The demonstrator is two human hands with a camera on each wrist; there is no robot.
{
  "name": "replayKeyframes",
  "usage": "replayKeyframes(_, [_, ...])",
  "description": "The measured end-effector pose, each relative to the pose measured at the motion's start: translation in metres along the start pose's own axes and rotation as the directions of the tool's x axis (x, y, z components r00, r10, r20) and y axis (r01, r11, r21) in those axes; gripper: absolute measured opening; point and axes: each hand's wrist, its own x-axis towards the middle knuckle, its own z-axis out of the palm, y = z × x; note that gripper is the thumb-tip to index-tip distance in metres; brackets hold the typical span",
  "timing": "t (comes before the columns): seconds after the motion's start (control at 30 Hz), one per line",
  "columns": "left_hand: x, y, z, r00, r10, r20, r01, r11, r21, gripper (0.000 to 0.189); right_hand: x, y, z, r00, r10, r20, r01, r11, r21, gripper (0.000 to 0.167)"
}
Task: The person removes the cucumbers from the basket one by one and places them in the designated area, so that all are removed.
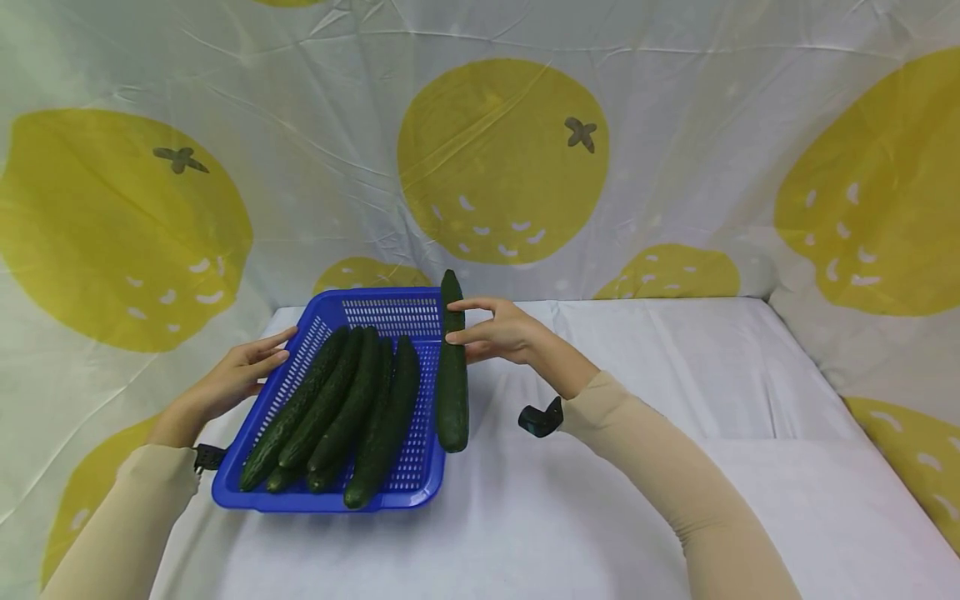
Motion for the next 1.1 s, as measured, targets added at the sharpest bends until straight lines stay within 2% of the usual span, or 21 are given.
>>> replayKeyframes(0.27, [0.001,-0.005,0.000,1.000,0.005,-0.006,-0.006,0.998,-0.069,0.060,-0.011,0.011,-0.022,0.999,-0.019,-0.037,0.017,0.999,-0.044,0.064])
replayKeyframes(0.53, [0.002,-0.009,0.002,1.000,0.030,-0.010,-0.031,0.994,-0.102,0.059,-0.018,0.025,-0.038,0.996,-0.027,-0.086,0.025,0.999,-0.023,0.065])
replayKeyframes(0.73, [0.002,-0.012,0.002,0.999,0.037,-0.009,-0.038,0.983,-0.182,0.059,-0.023,0.036,-0.050,0.994,-0.021,-0.106,0.017,0.999,-0.038,0.066])
replayKeyframes(0.9, [0.001,-0.013,0.003,0.999,0.033,-0.013,-0.035,0.967,-0.251,0.059,-0.025,0.047,-0.056,0.993,-0.017,-0.120,0.010,0.998,-0.059,0.066])
replayKeyframes(1.1, [0.000,-0.015,0.004,0.999,0.039,-0.017,-0.042,0.961,-0.272,0.058,-0.024,0.060,-0.057,0.991,-0.024,-0.135,0.017,0.999,-0.052,0.065])
